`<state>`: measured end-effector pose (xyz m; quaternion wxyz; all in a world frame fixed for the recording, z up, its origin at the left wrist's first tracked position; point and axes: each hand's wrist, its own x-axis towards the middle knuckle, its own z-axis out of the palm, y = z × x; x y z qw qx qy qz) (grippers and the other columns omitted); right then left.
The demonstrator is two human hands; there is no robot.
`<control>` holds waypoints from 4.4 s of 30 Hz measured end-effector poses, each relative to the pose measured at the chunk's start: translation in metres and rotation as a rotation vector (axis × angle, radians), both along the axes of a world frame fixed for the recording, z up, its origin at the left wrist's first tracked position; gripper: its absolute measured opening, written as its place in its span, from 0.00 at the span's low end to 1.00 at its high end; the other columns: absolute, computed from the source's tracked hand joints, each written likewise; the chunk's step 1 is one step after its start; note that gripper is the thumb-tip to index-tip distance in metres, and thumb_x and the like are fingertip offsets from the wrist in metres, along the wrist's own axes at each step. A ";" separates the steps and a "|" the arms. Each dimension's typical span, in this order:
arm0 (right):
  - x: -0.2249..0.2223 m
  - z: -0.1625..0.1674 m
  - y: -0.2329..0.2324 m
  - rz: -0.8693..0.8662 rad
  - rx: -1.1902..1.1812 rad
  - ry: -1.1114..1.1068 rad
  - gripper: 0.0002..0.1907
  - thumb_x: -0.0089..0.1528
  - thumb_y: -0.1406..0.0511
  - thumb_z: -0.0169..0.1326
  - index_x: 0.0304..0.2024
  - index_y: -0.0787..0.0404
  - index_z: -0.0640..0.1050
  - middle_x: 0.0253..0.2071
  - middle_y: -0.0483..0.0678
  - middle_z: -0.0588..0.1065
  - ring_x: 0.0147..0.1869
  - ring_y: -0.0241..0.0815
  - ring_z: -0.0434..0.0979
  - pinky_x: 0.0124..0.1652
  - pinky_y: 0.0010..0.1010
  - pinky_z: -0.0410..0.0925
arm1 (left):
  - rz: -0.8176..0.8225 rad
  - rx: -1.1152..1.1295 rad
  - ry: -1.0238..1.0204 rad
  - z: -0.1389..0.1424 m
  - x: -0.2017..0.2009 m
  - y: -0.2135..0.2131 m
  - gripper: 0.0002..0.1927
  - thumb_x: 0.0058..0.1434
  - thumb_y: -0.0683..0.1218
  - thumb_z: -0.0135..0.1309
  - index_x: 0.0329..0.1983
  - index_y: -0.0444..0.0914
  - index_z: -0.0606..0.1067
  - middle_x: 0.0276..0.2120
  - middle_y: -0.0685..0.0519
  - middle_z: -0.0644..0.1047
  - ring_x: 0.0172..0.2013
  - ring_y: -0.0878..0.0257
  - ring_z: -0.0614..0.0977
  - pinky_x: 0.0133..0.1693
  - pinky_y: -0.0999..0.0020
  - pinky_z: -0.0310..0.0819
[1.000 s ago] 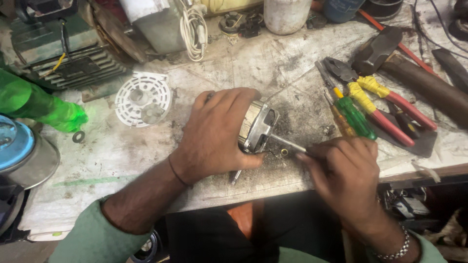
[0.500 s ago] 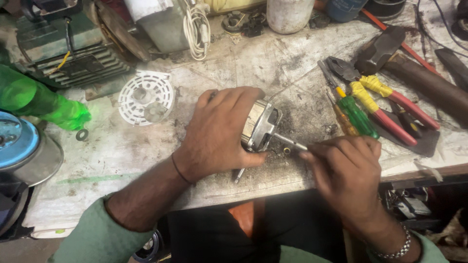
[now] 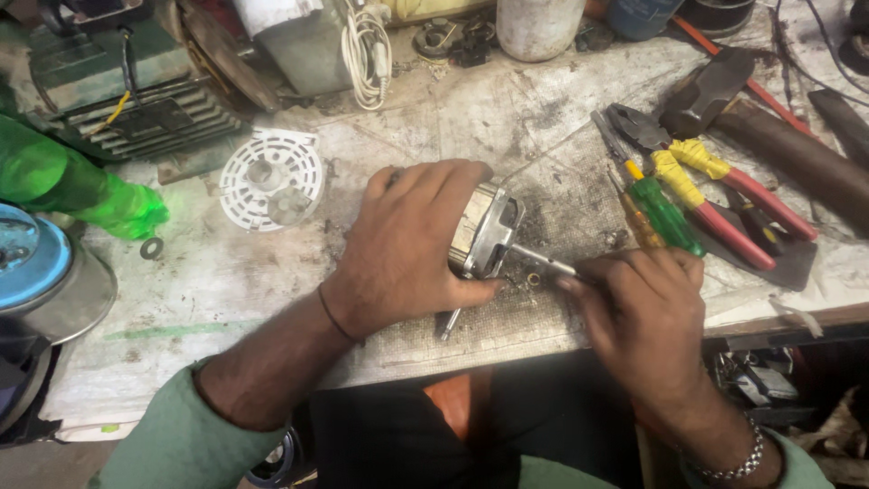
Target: The person repairs a small engine component on a cluttered workbench. They use a screwdriver to loosen fasteners on the metal housing, remove a cover and internal parts, reposition the unit, and hand-tighten a fitting on top while holding the assembly steady.
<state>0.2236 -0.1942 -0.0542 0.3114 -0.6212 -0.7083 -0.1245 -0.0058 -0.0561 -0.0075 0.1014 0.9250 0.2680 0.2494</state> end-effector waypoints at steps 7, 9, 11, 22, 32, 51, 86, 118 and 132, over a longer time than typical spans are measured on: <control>0.000 0.003 0.006 0.016 -0.028 -0.048 0.18 0.53 0.57 0.69 0.40 0.60 0.81 0.30 0.44 0.76 0.37 0.44 0.72 0.48 0.44 0.59 | -0.008 -0.002 0.014 0.001 0.000 0.001 0.56 0.38 0.63 0.74 0.66 0.32 0.65 0.58 0.41 0.73 0.59 0.47 0.73 0.60 0.39 0.58; 0.001 0.004 0.005 0.075 0.071 -0.013 0.18 0.55 0.59 0.69 0.38 0.63 0.78 0.33 0.47 0.76 0.38 0.44 0.73 0.47 0.42 0.59 | -0.001 -0.009 0.019 0.001 0.000 0.001 0.56 0.39 0.62 0.74 0.66 0.32 0.65 0.58 0.41 0.73 0.59 0.47 0.73 0.60 0.39 0.58; 0.001 0.001 0.003 0.089 0.104 0.019 0.16 0.56 0.61 0.69 0.36 0.64 0.77 0.34 0.47 0.76 0.38 0.43 0.73 0.46 0.41 0.60 | -0.002 0.005 0.023 0.002 -0.001 0.001 0.56 0.40 0.63 0.74 0.66 0.32 0.64 0.59 0.41 0.73 0.60 0.47 0.73 0.60 0.40 0.59; 0.006 -0.002 0.004 -0.067 -0.076 -0.025 0.05 0.64 0.67 0.64 0.35 0.59 0.79 0.32 0.49 0.75 0.37 0.49 0.73 0.47 0.42 0.65 | -0.078 0.059 0.025 0.008 -0.011 0.012 0.48 0.42 0.62 0.65 0.65 0.36 0.68 0.61 0.40 0.73 0.63 0.45 0.72 0.62 0.26 0.54; 0.008 -0.007 0.000 0.022 0.012 0.065 0.10 0.62 0.62 0.66 0.37 0.60 0.79 0.34 0.46 0.76 0.38 0.43 0.74 0.46 0.39 0.63 | -0.116 -0.014 0.023 0.005 -0.009 0.016 0.46 0.42 0.59 0.64 0.64 0.36 0.68 0.58 0.44 0.75 0.62 0.48 0.75 0.66 0.18 0.39; 0.000 0.001 0.001 0.176 0.055 -0.143 0.10 0.58 0.64 0.67 0.37 0.60 0.78 0.33 0.45 0.76 0.39 0.44 0.73 0.50 0.45 0.61 | -0.242 0.138 0.013 -0.001 -0.016 0.024 0.50 0.50 0.68 0.62 0.69 0.36 0.65 0.65 0.39 0.72 0.68 0.44 0.71 0.71 0.30 0.38; 0.010 0.024 -0.009 0.024 -0.213 -0.068 0.18 0.55 0.54 0.64 0.41 0.57 0.80 0.35 0.44 0.77 0.42 0.45 0.74 0.49 0.46 0.61 | -0.201 0.105 -0.056 0.003 -0.005 0.026 0.63 0.36 0.75 0.72 0.65 0.31 0.67 0.57 0.42 0.75 0.58 0.50 0.75 0.59 0.49 0.68; 0.061 0.015 0.051 -0.072 -0.336 -0.106 0.08 0.71 0.63 0.57 0.44 0.61 0.83 0.38 0.50 0.80 0.46 0.49 0.78 0.53 0.45 0.70 | 0.171 -0.899 -0.237 -0.004 -0.028 0.092 0.20 0.66 0.56 0.54 0.34 0.34 0.81 0.28 0.50 0.82 0.26 0.65 0.85 0.27 0.76 0.83; 0.059 0.005 0.040 -0.123 -0.280 -0.136 0.11 0.62 0.62 0.65 0.45 0.57 0.84 0.38 0.48 0.81 0.46 0.44 0.78 0.53 0.42 0.71 | -0.283 -0.855 0.046 0.006 -0.054 0.093 0.41 0.52 0.55 0.71 0.61 0.26 0.72 0.51 0.34 0.80 0.48 0.50 0.86 0.50 0.59 0.82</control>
